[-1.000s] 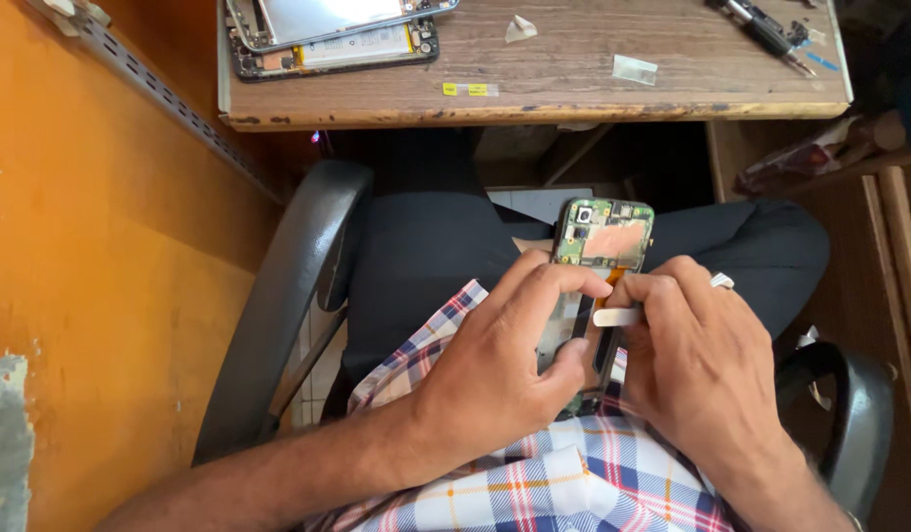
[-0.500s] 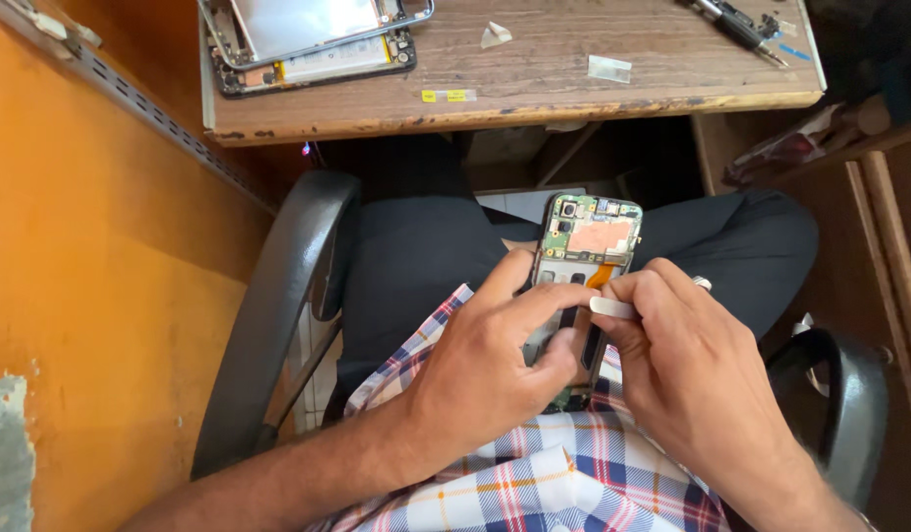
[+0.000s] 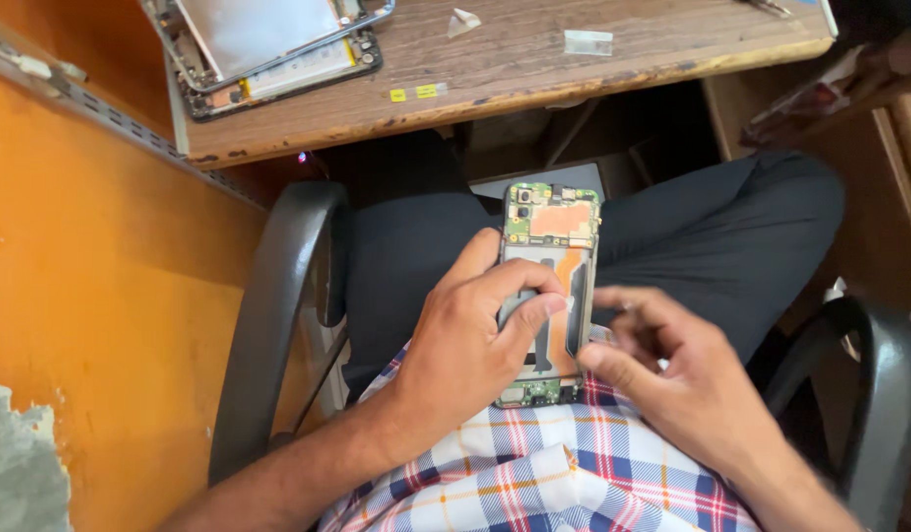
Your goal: The person disassembles a smartphone by removing the back cover and using tweezers to detach internal components. They carefully lift and separate the motherboard and other parts from the phone frame, placing them on the workbench.
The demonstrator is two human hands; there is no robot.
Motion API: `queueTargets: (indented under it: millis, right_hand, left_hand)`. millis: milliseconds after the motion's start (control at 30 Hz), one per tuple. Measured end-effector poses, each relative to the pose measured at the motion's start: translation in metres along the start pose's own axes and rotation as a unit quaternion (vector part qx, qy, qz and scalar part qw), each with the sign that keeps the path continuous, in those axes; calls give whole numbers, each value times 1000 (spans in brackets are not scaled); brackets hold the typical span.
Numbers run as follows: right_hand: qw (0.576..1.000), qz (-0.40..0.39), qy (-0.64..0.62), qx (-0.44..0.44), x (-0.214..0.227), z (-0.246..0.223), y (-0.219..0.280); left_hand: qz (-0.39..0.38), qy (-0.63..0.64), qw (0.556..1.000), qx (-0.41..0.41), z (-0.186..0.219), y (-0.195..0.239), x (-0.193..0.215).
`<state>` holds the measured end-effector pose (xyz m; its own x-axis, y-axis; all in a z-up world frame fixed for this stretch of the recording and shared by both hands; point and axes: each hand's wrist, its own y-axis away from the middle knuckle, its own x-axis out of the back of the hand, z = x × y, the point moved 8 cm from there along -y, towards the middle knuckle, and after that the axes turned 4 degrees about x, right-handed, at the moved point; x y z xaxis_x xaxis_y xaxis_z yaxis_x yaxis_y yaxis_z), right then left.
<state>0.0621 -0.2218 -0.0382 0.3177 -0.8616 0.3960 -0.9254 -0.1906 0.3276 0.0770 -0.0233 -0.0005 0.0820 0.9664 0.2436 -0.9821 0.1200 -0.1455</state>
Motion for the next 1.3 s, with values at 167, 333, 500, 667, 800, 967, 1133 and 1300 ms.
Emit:
queueTargets:
  millis: [167, 333, 500, 667, 800, 967, 1133, 1300]
  right_hand:
    - [997, -11, -24, -78, -9, 10, 1]
    - [981, -9, -174, -91, -9, 0, 3]
    - [982, -26, -167, -82, -6, 4, 3]
    - [978, -34, -187, -90, -7, 7, 0]
    - [989, -28, -117, -88, -5, -1, 1]
    - [994, -30, -79, -69, -4, -13, 4]
    - [997, -38, -10, -59, -3, -15, 8]
    - [995, -42, -68, -62, -3, -14, 5]
  left_hand:
    - [-40, -12, 998, 46, -2, 2, -4]
    - [22, -48, 996, -71, 30, 2, 3]
    - [60, -323, 920, -214, 53, 11, -1]
    - [33, -373, 899, -226, 50, 17, -17]
    - [25, -347, 912, -216, 48, 17, -19]
    - [43, -304, 935, -178, 49, 9, -16]
    - [48, -307, 932, -187, 53, 6, -14]
    - [26, -306, 932, -194, 51, 10, -19]
